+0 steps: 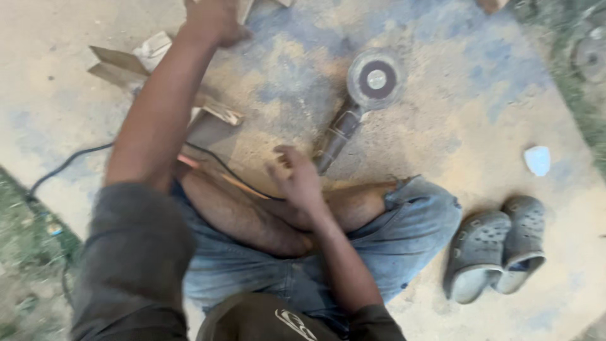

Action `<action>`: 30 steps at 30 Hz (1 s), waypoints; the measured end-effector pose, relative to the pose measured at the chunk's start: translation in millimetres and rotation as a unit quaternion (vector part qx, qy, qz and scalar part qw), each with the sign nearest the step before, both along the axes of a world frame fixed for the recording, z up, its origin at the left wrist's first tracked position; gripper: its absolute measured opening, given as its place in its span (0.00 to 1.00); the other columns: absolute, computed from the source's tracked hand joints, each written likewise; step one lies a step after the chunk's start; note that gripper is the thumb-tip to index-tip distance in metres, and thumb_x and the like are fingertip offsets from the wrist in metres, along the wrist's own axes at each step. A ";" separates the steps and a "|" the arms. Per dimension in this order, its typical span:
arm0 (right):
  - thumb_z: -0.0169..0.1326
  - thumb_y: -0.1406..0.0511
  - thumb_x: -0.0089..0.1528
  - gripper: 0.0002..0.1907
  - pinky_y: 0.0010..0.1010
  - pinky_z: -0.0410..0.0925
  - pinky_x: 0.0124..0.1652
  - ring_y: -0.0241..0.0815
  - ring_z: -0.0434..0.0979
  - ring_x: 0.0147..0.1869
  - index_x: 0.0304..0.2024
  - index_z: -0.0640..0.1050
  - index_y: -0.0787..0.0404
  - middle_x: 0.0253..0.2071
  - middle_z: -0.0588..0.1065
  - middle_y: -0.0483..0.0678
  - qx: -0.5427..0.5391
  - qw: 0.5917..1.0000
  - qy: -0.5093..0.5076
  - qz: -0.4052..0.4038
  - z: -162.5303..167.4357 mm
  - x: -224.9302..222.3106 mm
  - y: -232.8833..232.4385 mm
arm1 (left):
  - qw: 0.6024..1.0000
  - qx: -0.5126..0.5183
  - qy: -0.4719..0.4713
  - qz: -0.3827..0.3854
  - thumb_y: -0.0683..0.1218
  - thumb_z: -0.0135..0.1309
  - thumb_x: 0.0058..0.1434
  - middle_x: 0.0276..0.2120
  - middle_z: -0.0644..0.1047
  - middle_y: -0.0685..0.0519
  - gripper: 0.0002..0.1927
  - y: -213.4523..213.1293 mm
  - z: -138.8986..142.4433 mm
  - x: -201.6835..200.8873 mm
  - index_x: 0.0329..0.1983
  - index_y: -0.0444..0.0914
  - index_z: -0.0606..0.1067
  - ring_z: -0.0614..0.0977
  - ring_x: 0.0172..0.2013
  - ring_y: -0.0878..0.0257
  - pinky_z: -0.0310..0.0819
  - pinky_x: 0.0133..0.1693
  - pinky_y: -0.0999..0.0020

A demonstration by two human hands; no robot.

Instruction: The person sits on a concrete surface and uses an angle grinder with a sanding disc to smooth the edges of small wooden blocks. They pick up each block, sand it, and place it aside, repeating the process with several pieces.

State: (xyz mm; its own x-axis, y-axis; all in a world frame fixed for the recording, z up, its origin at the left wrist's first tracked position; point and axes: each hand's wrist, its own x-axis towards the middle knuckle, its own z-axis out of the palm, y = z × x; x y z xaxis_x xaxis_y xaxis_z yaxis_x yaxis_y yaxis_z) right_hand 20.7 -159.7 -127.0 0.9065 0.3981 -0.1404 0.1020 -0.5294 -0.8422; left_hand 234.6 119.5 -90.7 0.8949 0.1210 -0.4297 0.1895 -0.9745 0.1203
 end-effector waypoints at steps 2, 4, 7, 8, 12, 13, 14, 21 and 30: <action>0.64 0.62 0.61 0.18 0.37 0.74 0.44 0.45 0.82 0.42 0.51 0.77 0.59 0.40 0.80 0.51 0.011 0.997 -0.023 -0.080 -5.8 8.6 -5.1 | 0.994 -0.021 -0.055 -0.090 0.65 0.58 0.62 0.61 0.71 0.37 0.42 -7.4 19.1 -53.0 0.73 0.43 0.61 0.73 0.58 0.41 0.51 0.62 0.31; 0.61 0.63 0.64 0.14 0.33 0.73 0.48 0.40 0.80 0.45 0.51 0.77 0.60 0.42 0.79 0.47 0.123 0.971 -0.009 -0.204 -13.9 20.0 -11.1 | 0.969 -0.100 -0.180 -0.138 0.61 0.60 0.64 0.63 0.73 0.36 0.39 -18.3 30.2 -125.6 0.70 0.34 0.65 0.74 0.61 0.39 0.65 0.63 0.44; 0.60 0.65 0.68 0.15 0.30 0.67 0.56 0.38 0.74 0.55 0.54 0.73 0.64 0.50 0.75 0.46 0.302 0.882 0.027 -0.361 -26.6 45.4 -27.2 | 0.955 -0.235 -0.176 -0.035 0.58 0.61 0.63 0.63 0.72 0.35 0.37 -64.4 10.8 -218.4 0.70 0.37 0.67 0.73 0.62 0.37 0.66 0.61 0.46; 0.60 0.64 0.66 0.18 0.31 0.68 0.54 0.39 0.74 0.54 0.54 0.72 0.63 0.50 0.74 0.46 0.257 0.870 0.025 -0.419 -30.2 56.3 -31.4 | 0.965 -0.250 -0.082 -0.008 0.59 0.62 0.60 0.63 0.70 0.34 0.40 -79.7 -2.7 -232.0 0.70 0.37 0.65 0.73 0.60 0.37 0.66 0.59 0.45; 0.61 0.61 0.61 0.20 0.35 0.75 0.40 0.43 0.78 0.44 0.52 0.76 0.65 0.43 0.78 0.50 0.267 0.835 0.214 -0.431 -31.2 80.9 -44.2 | 0.943 -0.316 -0.103 -0.006 0.58 0.66 0.53 0.61 0.71 0.34 0.46 -166.1 -51.7 -240.3 0.69 0.33 0.61 0.74 0.58 0.36 0.70 0.56 0.45; 0.61 0.60 0.61 0.21 0.34 0.73 0.37 0.43 0.78 0.42 0.52 0.76 0.65 0.42 0.78 0.50 0.261 0.838 0.228 -0.421 -28.5 83.0 -45.4 | 0.947 -0.314 -0.066 0.008 0.57 0.67 0.50 0.59 0.71 0.34 0.47 -186.9 -59.7 -228.5 0.68 0.33 0.61 0.74 0.55 0.34 0.70 0.53 0.43; 0.61 0.60 0.61 0.22 0.33 0.72 0.33 0.43 0.78 0.40 0.53 0.75 0.65 0.42 0.78 0.50 0.257 0.842 0.239 -0.410 -24.8 84.6 -44.8 | 0.954 -0.282 -0.102 0.020 0.55 0.66 0.48 0.57 0.72 0.32 0.48 -204.4 -65.3 -214.6 0.68 0.30 0.61 0.75 0.53 0.34 0.72 0.51 0.45; 0.55 0.54 0.63 0.22 0.26 0.67 0.24 0.39 0.73 0.29 0.54 0.78 0.61 0.37 0.78 0.50 0.188 0.869 0.264 -0.374 -5.9 87.1 -38.0 | 0.955 -0.219 -0.186 0.068 0.49 0.67 0.49 0.46 0.77 0.35 0.32 -227.2 -82.5 -159.0 0.53 0.31 0.68 0.81 0.45 0.37 0.77 0.46 0.44; 0.45 0.45 0.68 0.31 0.37 0.73 0.55 0.43 0.80 0.55 0.60 0.74 0.61 0.54 0.78 0.49 0.431 0.796 0.287 -0.314 -6.5 99.3 -55.5 | 0.908 -0.387 -0.066 0.148 0.56 0.68 0.49 0.46 0.80 0.34 0.34 -239.0 -76.5 -135.5 0.52 0.31 0.72 0.83 0.48 0.40 0.79 0.52 0.50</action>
State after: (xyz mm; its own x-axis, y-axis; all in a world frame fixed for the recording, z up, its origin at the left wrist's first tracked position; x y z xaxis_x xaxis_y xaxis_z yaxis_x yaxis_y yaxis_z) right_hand 120.1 -215.2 -133.5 0.8497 0.0647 -0.5233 -0.4872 0.4762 -0.7321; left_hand 99.1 -119.5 -167.2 0.9225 0.0718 -0.3794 0.3627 -0.4980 0.7877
